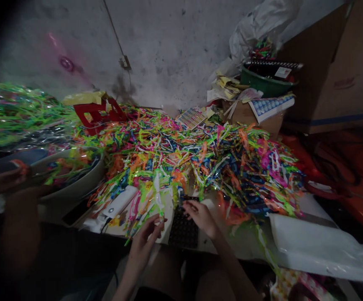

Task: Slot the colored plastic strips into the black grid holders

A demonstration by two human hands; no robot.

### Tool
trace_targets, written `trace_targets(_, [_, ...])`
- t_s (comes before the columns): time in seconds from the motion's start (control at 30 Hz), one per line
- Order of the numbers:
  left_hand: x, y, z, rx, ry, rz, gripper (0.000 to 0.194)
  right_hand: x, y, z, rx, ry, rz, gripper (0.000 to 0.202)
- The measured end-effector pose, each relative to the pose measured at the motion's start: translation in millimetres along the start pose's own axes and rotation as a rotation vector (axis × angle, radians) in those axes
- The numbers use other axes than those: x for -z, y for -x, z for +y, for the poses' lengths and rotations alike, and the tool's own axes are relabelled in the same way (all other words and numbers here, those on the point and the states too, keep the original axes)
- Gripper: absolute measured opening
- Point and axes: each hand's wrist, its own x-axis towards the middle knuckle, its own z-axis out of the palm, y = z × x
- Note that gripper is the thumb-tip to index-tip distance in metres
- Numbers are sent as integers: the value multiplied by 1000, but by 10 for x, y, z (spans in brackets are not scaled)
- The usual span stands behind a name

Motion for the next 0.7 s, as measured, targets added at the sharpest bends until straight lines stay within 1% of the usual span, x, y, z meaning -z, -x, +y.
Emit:
trace_targets(0.03, [-67,16,-17,-5,-22,-45,40,-32,128,-64,-1,-39,-67,39])
trace_targets(0.1, [-212,33,-52,-2,-24,-136,40,-84,321,-171,-7,-72,-117,42])
trace_targets(0.2, [-418,30,-125,32,46,-227,51,-106,435,-219,-25,-67,-63,40])
trace_targets(0.3, [-539,9,-214,69,100,-220,67,-50,403,-146,-58,-64,-32,37])
trace_targets(0.37, [-536,-11,-268,69,64,-193,66,35,315,-74,-54,-53,7,36])
trace_targets(0.43, [-447,-38,-325,51,-38,-177,56,147,163,-1,-17,-19,95,34])
trace_targets(0.47, [-371,-54,-362,46,-97,-170,50,204,64,36,6,7,144,33])
trace_targets(0.53, [-161,-89,-468,52,-190,-126,42,301,-157,120,38,60,195,33])
trace_targets(0.6, [105,-121,-620,66,-254,-14,41,352,-365,222,47,67,180,36])
trace_targets(0.63, [248,-133,-710,78,-314,66,42,360,-448,279,45,52,170,38])
trace_targets(0.67, [391,-142,-802,70,-397,145,43,357,-513,337,38,34,158,40])
trace_targets(0.7, [527,-146,-893,17,-488,223,43,350,-559,394,28,21,152,41])
